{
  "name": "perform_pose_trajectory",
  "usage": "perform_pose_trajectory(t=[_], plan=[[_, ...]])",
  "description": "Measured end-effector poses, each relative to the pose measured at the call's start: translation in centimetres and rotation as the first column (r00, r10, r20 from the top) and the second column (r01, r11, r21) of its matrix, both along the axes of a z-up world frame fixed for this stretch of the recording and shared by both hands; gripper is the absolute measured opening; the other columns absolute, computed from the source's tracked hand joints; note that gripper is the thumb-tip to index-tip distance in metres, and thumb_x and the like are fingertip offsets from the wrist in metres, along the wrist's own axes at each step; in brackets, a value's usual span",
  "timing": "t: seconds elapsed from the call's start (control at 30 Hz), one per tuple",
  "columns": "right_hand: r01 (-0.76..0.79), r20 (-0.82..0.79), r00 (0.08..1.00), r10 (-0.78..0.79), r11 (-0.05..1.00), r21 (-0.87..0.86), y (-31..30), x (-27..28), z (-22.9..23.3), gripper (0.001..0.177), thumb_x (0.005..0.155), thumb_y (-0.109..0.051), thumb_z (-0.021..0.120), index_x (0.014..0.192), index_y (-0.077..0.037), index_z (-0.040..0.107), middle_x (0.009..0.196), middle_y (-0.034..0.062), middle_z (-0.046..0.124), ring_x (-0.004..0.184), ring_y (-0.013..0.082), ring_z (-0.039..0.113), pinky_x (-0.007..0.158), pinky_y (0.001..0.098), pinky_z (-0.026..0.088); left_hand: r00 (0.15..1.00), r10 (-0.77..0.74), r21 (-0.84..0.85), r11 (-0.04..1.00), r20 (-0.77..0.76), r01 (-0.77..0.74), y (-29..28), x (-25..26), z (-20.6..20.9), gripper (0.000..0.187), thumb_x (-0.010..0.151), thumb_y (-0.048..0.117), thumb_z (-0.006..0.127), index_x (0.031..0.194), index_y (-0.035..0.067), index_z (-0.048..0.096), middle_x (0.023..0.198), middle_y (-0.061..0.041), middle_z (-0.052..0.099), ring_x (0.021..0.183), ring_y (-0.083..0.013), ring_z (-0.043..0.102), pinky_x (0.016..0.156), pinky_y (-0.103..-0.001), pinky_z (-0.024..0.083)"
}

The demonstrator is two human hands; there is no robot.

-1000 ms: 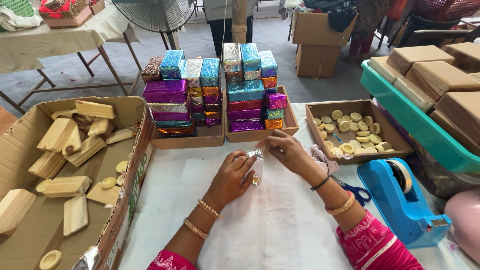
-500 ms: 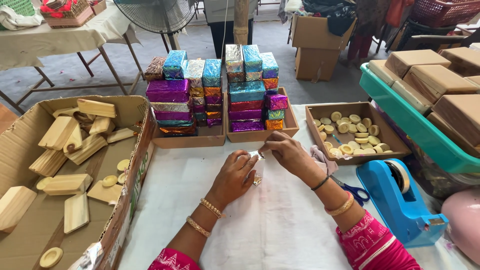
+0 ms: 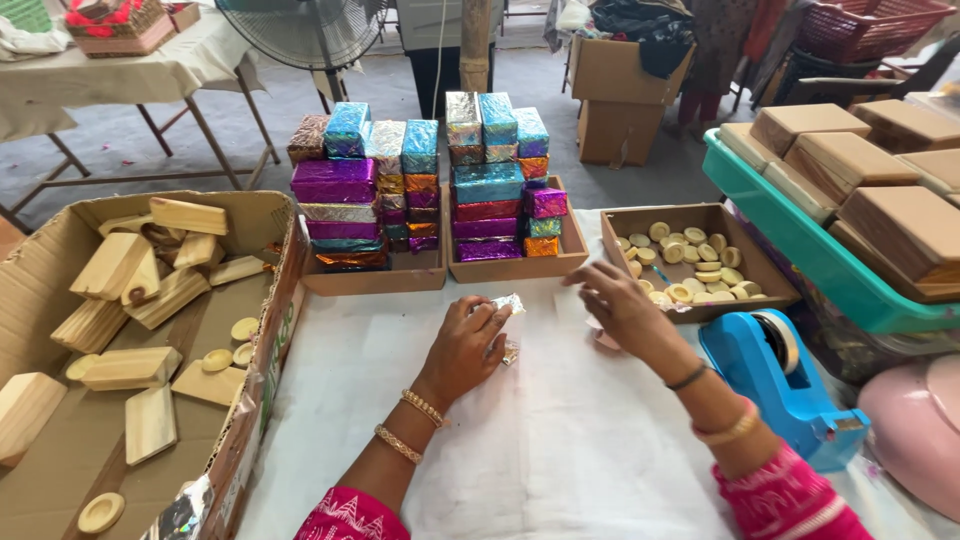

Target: Wrapping small round items in silver foil and organizing them into wooden containers or stacks.

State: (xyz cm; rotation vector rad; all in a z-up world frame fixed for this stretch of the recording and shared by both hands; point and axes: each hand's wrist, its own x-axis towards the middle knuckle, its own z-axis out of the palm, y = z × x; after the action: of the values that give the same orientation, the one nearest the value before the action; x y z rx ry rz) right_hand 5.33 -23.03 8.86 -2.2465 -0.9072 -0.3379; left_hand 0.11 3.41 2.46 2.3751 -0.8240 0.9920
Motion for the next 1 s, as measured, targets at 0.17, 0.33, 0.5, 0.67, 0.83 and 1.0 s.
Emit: perform_pose_trajectory(t=[0.17, 0.33, 0.5, 0.67, 0.83, 1.0], plan=[[0.258, 0.165, 0.954, -0.249, 0.966, -0.035, -8.0, -5.7, 2.2, 0.022, 0.091, -0.005, 0.064, 0.112, -0.009, 0.068, 0.111, 0.0141, 0.066, 0.101, 0.0348, 0.066, 0.082, 0.0413, 0.057, 0.999, -0.007, 0.018, 1.000, 0.047, 0.006, 0.1, 0.2, -0.2, 0.042, 0.084, 0.008, 0.072, 0.125, 0.002, 0.067, 0.113, -0.011, 0.066, 0.117, -0.0314, 0.055, 0.101, -0.042, 0.049], [0.593, 0.233, 0.795, -0.560, 0.799, -0.104, -16.4, -11.8, 2.9, 0.018, 0.094, -0.017, 0.064, 0.108, -0.010, 0.071, 0.108, 0.0140, 0.067, 0.103, 0.0355, 0.065, 0.083, 0.0460, 0.054, 0.999, -0.025, 0.024, 0.999, 0.042, 0.024, -0.1, -0.3, 0.7, 0.043, 0.081, 0.006, 0.072, 0.124, 0.001, 0.068, 0.110, -0.012, 0.065, 0.113, -0.0321, 0.056, 0.099, -0.043, 0.050], [0.773, 0.108, 0.613, -0.782, 0.566, -0.287, -22.0, -14.7, 1.3, 0.024, 0.097, -0.031, 0.063, 0.100, -0.009, 0.075, 0.100, 0.0117, 0.069, 0.091, 0.0365, 0.067, 0.076, 0.0469, 0.054, 1.000, -0.001, -0.012, 1.000, 0.031, 0.002, 0.1, -0.5, 0.9, 0.041, 0.083, 0.006, 0.072, 0.124, 0.002, 0.068, 0.109, -0.012, 0.064, 0.114, -0.0328, 0.057, 0.100, -0.043, 0.050], [0.730, -0.087, 0.633, -0.769, 0.631, -0.263, -26.8, -12.8, -3.6, 0.027, 0.096, -0.031, 0.066, 0.098, -0.007, 0.077, 0.095, 0.0123, 0.072, 0.085, 0.0320, 0.070, 0.074, 0.0431, 0.054, 1.000, -0.001, -0.020, 1.000, 0.019, 0.001, -0.1, -0.6, 1.0, 0.040, 0.084, 0.006, 0.072, 0.124, 0.002, 0.068, 0.111, -0.012, 0.065, 0.114, -0.0329, 0.058, 0.099, -0.042, 0.052], [0.661, -0.319, 0.687, -0.653, 0.744, -0.101, -27.8, -11.4, -5.2, 0.029, 0.091, -0.030, 0.071, 0.098, -0.004, 0.079, 0.086, 0.0100, 0.076, 0.076, 0.0203, 0.073, 0.071, 0.0359, 0.056, 1.000, 0.009, -0.014, 1.000, 0.017, -0.008, 0.0, -0.6, 0.9, 0.042, 0.083, 0.006, 0.071, 0.124, 0.002, 0.068, 0.110, -0.012, 0.065, 0.115, -0.0332, 0.058, 0.099, -0.042, 0.052], [0.700, -0.329, 0.679, -0.656, 0.714, 0.023, -27.1, -12.3, -5.2, 0.025, 0.092, -0.026, 0.073, 0.097, -0.002, 0.079, 0.084, 0.0067, 0.071, 0.071, 0.0137, 0.061, 0.064, 0.0324, 0.050, 1.000, 0.009, -0.007, 1.000, 0.024, -0.009, -0.1, -0.6, 1.1, 0.041, 0.083, 0.005, 0.071, 0.123, 0.001, 0.068, 0.109, -0.013, 0.065, 0.114, -0.0333, 0.058, 0.098, -0.042, 0.052]])
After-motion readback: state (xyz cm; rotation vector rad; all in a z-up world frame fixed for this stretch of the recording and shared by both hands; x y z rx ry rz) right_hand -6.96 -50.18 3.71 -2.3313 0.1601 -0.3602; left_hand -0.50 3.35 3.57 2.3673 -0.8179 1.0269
